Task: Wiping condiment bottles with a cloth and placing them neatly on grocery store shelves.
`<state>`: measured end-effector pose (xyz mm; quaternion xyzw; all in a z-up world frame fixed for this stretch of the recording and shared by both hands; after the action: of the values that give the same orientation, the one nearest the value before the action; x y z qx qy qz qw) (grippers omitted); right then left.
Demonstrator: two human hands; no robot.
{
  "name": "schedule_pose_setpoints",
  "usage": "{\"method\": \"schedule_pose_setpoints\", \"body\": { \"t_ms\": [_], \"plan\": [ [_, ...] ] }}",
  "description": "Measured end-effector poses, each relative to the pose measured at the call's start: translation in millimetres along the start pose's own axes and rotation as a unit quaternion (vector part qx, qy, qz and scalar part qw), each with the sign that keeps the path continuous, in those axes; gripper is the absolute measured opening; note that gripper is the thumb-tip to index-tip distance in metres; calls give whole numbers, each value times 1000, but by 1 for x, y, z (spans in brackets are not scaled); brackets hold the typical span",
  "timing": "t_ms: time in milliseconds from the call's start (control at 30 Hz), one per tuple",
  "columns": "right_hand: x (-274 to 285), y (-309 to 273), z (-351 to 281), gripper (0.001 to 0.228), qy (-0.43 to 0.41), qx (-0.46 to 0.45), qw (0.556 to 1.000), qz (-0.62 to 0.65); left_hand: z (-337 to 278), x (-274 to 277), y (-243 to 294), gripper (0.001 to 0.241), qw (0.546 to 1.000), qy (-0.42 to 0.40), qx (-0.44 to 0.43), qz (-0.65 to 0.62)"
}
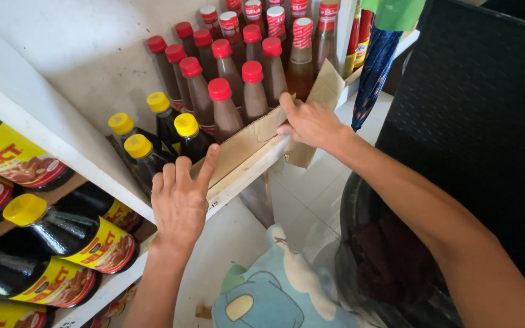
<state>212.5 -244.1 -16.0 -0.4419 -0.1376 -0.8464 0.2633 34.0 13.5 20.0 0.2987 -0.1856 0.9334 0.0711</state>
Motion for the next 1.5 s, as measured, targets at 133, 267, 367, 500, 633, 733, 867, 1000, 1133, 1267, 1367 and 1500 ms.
{"method": "schedule_pose_setpoints", "body": {
  "t_ms": [133, 267, 367, 500, 633, 733, 867, 1000, 1133, 1267, 1367, 1500],
  "plan": [
    [-4, 3, -9, 67, 13, -16, 1000, 16, -6, -1, 4, 78, 1000, 1, 14, 6],
    [3, 10, -16, 71, 79, -31, 996, 18, -8, -3, 6, 75, 999, -2, 28, 21],
    [-8, 17, -21, 59, 82, -40, 996, -6, -9, -9, 9, 76, 999, -5, 40, 31],
    [-33, 17, -22, 42, 76, -50, 995, -32, -13, -10, 15, 76, 997, -9, 51, 65],
    [-27, 16, -25, 43, 63, -54, 996, -32, -11, -15, 17, 77, 993, -36, 62, 89],
    [-10, 14, -28, 43, -5, -96, 995, 6, -16, -7, 23, 78, 993, 5, 69, 101],
    [18, 17, -25, 43, -52, -136, 989, 29, -22, -1, 25, 79, 992, 11, 59, 110],
    [25, 23, -25, 46, -19, -79, 996, 38, -34, 5, 23, 77, 994, 41, 47, 88],
    [38, 3, -23, 43, 28, -29, 999, 37, -57, 9, 19, 52, 981, 165, 105, 0],
    [24, -3, -18, 36, 75, 17, 997, -17, -59, 16, 12, 40, 962, 198, 184, -44],
    [19, -2, -14, 32, 102, 35, 993, -46, -56, 15, 7, 37, 965, 178, 186, -53],
    [17, 2, -13, 27, 106, 48, 992, -48, -56, 10, 4, 30, 962, 184, 189, -75]
  ]
}}
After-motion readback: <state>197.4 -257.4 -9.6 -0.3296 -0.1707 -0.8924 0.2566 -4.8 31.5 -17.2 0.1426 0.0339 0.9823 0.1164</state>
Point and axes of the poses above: each hand's wrist, its own z-axis towards the middle knuckle, its own x-axis out of the back of the hand, y = z × x, the point moved 4 cm from there along z, towards the middle knuckle, and after that the axes turned 6 degrees about y, right-handed, at the moved point
